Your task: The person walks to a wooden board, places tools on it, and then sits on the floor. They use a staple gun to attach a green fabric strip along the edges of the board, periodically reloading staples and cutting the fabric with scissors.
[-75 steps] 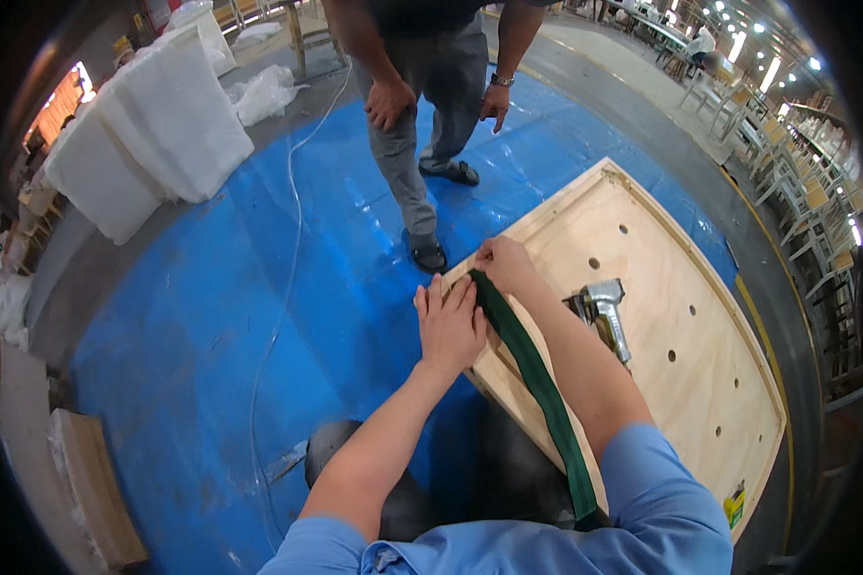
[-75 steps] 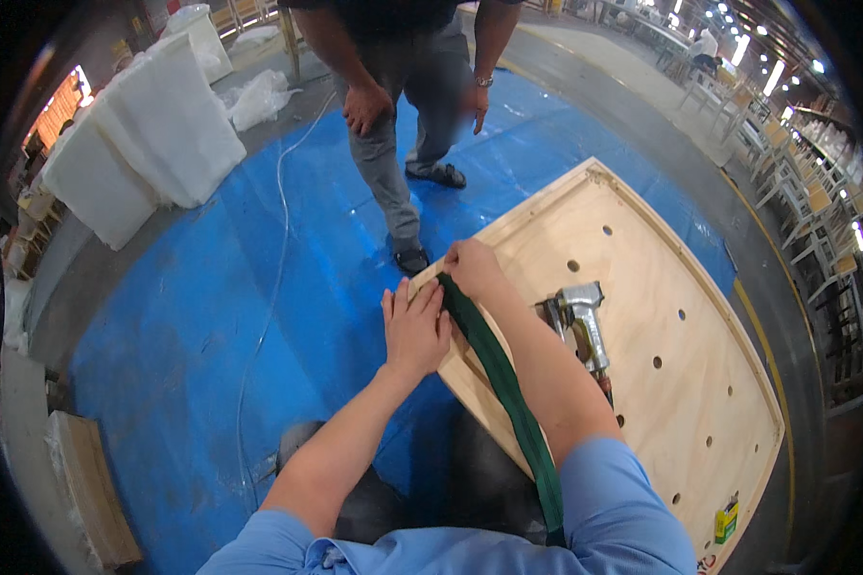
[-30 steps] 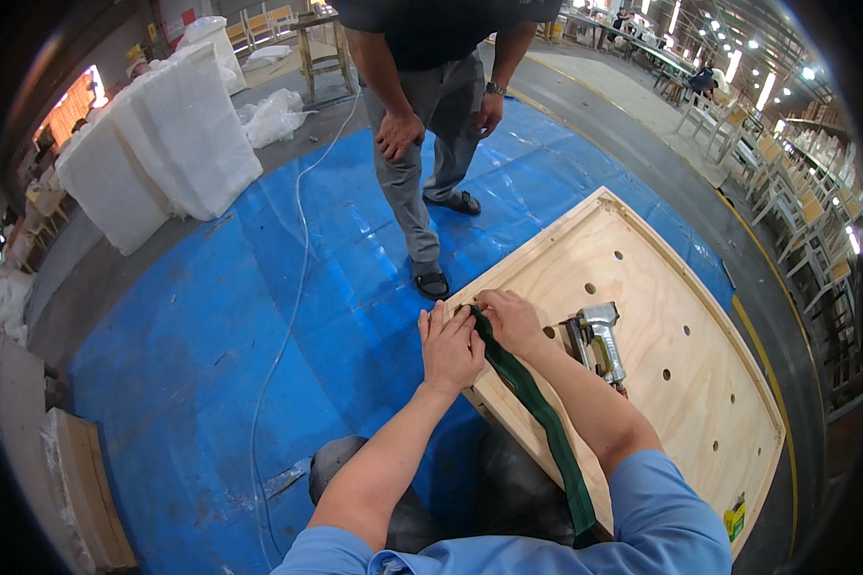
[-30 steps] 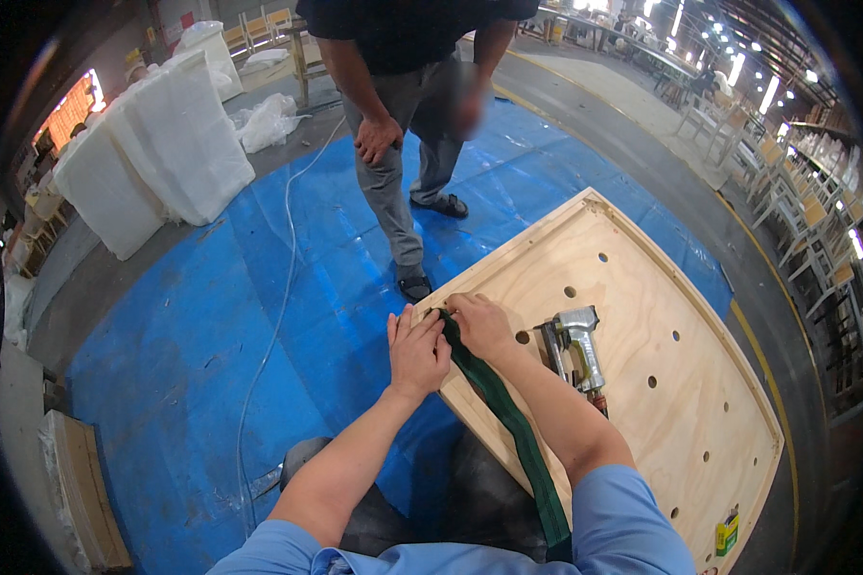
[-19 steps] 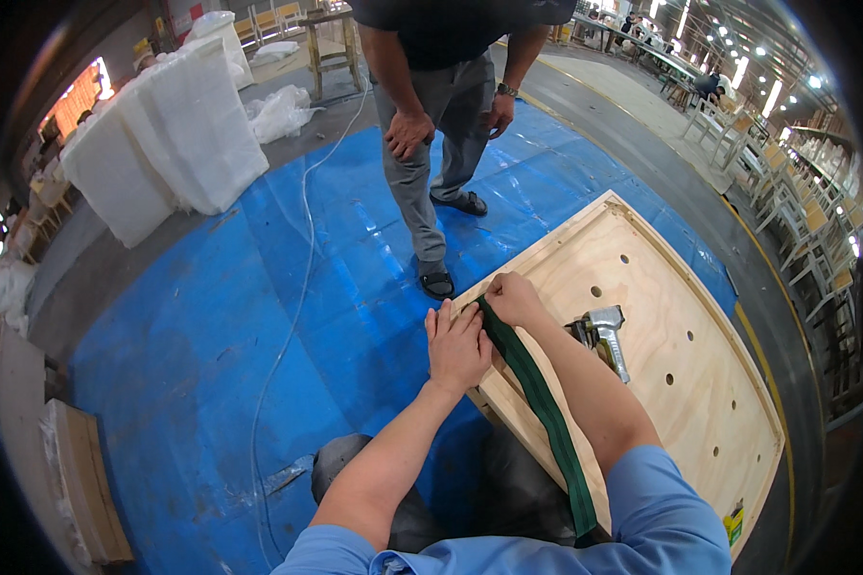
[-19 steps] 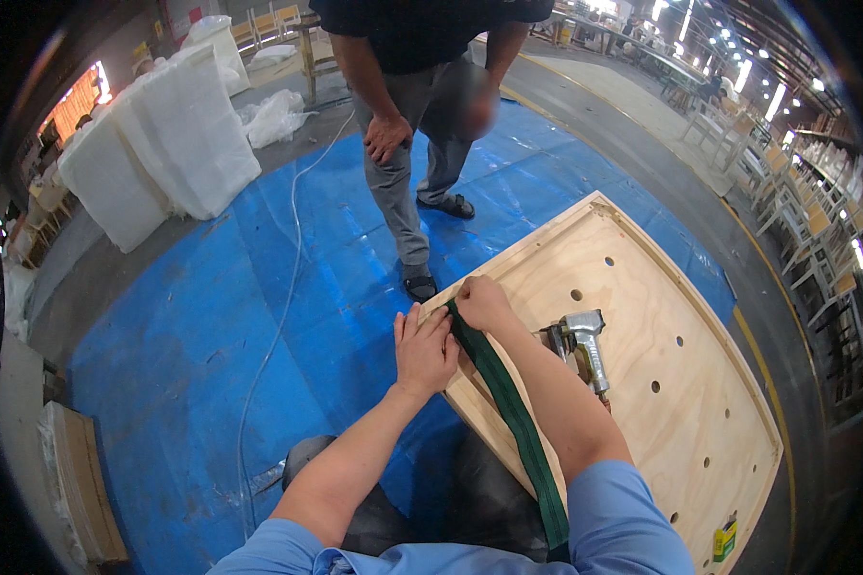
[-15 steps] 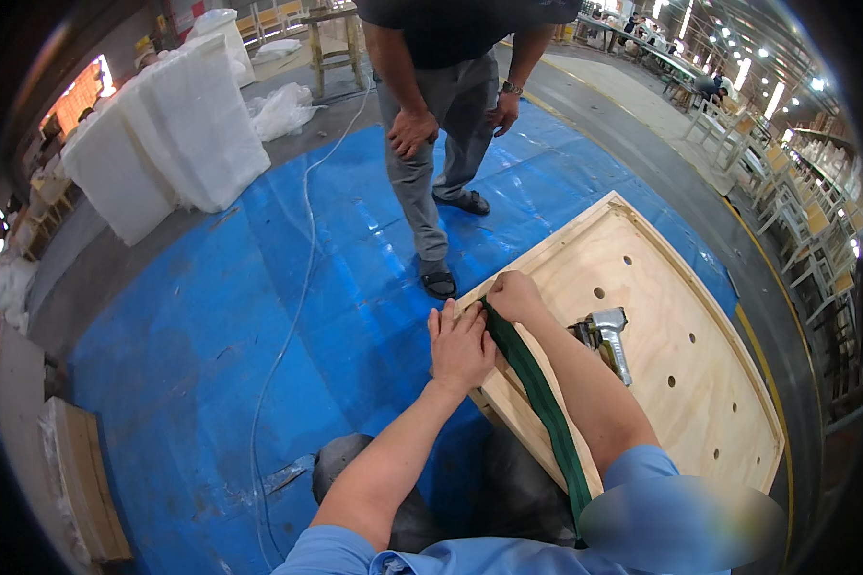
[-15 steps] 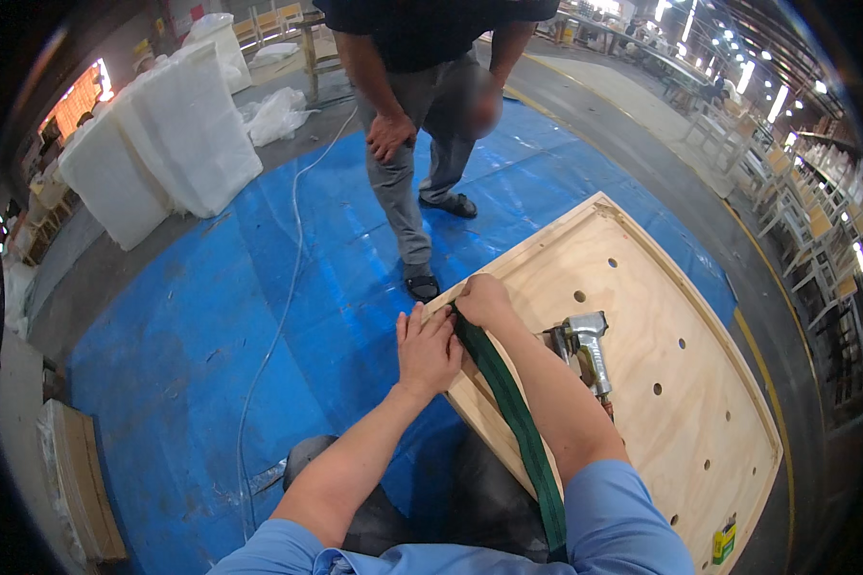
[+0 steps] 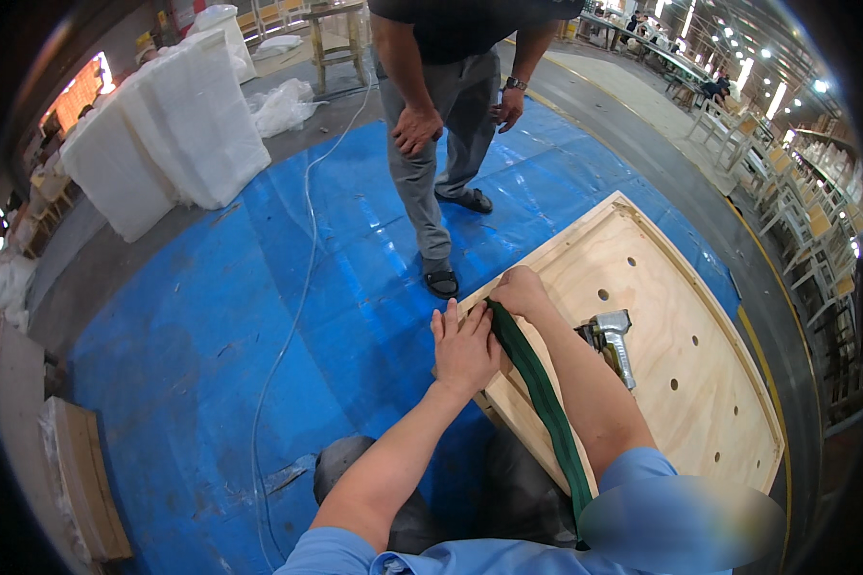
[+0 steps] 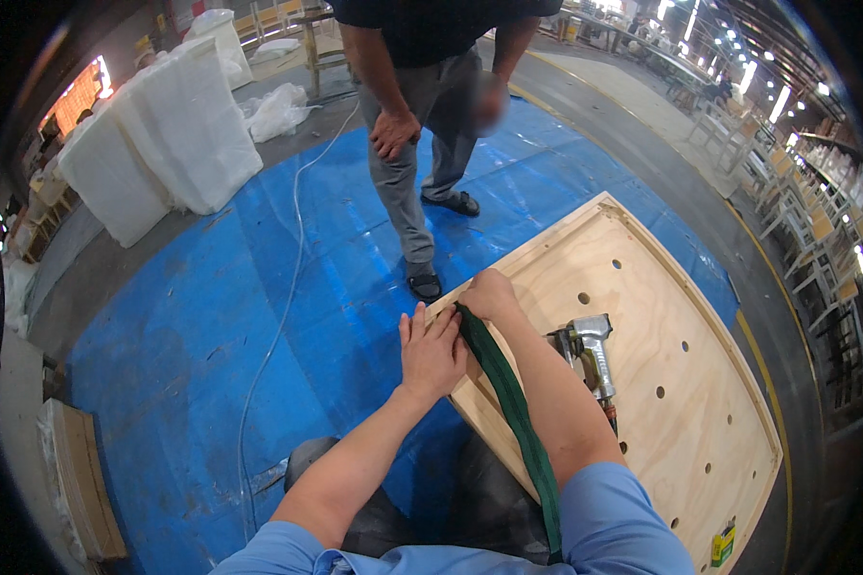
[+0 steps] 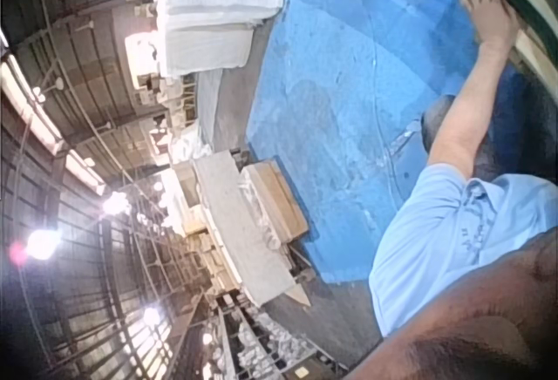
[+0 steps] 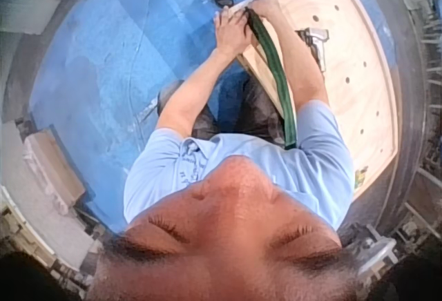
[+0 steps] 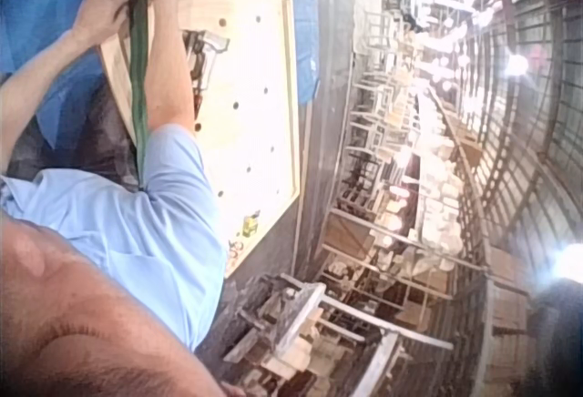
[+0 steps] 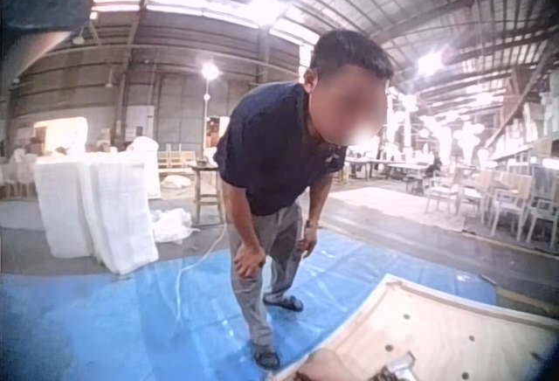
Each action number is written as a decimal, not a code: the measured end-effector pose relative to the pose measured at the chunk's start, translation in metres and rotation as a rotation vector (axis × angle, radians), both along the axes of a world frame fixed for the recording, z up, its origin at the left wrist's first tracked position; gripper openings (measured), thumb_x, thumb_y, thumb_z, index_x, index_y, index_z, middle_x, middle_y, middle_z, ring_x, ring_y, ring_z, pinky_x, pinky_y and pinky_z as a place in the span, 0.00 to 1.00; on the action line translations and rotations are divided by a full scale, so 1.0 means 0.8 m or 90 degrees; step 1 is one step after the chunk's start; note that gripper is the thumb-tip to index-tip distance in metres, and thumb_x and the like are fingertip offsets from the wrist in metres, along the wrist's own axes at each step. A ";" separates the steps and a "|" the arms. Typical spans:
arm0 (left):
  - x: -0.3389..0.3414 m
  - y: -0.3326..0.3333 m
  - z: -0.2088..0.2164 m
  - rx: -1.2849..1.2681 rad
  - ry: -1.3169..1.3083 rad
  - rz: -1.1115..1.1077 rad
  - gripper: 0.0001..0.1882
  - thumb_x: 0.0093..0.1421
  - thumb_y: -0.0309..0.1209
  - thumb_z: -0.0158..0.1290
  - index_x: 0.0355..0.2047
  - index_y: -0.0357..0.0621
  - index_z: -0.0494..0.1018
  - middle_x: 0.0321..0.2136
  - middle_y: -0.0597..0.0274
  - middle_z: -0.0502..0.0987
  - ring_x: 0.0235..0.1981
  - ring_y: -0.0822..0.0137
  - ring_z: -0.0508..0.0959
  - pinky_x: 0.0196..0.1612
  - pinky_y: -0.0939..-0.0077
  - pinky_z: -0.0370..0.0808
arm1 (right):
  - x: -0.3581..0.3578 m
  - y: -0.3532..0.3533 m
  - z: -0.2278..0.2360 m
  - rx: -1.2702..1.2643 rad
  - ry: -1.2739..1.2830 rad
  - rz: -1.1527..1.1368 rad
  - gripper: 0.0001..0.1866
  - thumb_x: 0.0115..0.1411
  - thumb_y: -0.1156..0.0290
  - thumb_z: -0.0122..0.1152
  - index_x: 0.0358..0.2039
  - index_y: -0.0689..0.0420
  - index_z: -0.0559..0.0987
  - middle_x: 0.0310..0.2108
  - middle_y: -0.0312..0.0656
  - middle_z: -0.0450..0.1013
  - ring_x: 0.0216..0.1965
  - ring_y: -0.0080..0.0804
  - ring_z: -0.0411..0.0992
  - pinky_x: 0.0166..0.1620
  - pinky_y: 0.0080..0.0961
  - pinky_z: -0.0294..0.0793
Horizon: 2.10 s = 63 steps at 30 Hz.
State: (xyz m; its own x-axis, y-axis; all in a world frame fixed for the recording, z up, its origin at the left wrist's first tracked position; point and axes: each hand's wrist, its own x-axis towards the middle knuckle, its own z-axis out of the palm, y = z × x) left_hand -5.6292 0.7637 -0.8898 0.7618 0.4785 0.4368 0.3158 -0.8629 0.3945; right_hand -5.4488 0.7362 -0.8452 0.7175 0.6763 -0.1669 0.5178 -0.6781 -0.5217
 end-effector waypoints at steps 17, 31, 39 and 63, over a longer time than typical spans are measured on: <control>-0.008 0.008 -0.007 -0.022 0.058 0.022 0.28 0.65 0.40 0.49 0.64 0.47 0.73 0.67 0.65 0.70 0.72 0.43 0.57 0.74 0.37 0.44 | 0.040 -0.222 0.044 0.172 -0.141 -0.202 0.16 0.57 0.64 0.70 0.40 0.64 0.84 0.36 0.52 0.83 0.38 0.41 0.83 0.43 0.37 0.81; 0.011 -0.017 0.007 -0.040 0.039 -0.009 0.29 0.65 0.40 0.49 0.65 0.47 0.72 0.68 0.66 0.68 0.73 0.44 0.55 0.75 0.38 0.42 | 0.049 -0.316 0.034 0.107 0.147 -0.300 0.21 0.46 0.78 0.73 0.42 0.69 0.78 0.30 0.45 0.78 0.26 0.33 0.76 0.29 0.33 0.76; -0.006 0.000 -0.004 -0.003 0.053 0.015 0.27 0.65 0.39 0.50 0.64 0.46 0.73 0.67 0.64 0.70 0.71 0.42 0.59 0.73 0.36 0.46 | 0.000 -0.170 0.114 0.227 0.366 -0.130 0.23 0.59 0.62 0.73 0.50 0.58 0.78 0.28 0.35 0.72 0.22 0.23 0.69 0.23 0.28 0.74; -0.003 0.001 0.005 -0.045 0.069 0.001 0.27 0.65 0.40 0.49 0.63 0.45 0.74 0.67 0.64 0.70 0.72 0.42 0.57 0.74 0.36 0.43 | -0.039 -0.054 0.089 0.121 0.340 -0.017 0.12 0.60 0.71 0.70 0.41 0.62 0.80 0.29 0.39 0.77 0.19 0.25 0.71 0.22 0.27 0.70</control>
State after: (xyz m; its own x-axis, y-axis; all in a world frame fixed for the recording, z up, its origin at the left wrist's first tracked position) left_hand -5.6316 0.7646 -0.8862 0.8017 0.5070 0.3165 0.3618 -0.8332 0.4181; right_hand -5.4798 0.6929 -0.7741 0.5845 0.7125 -0.3882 0.1329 -0.5560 -0.8205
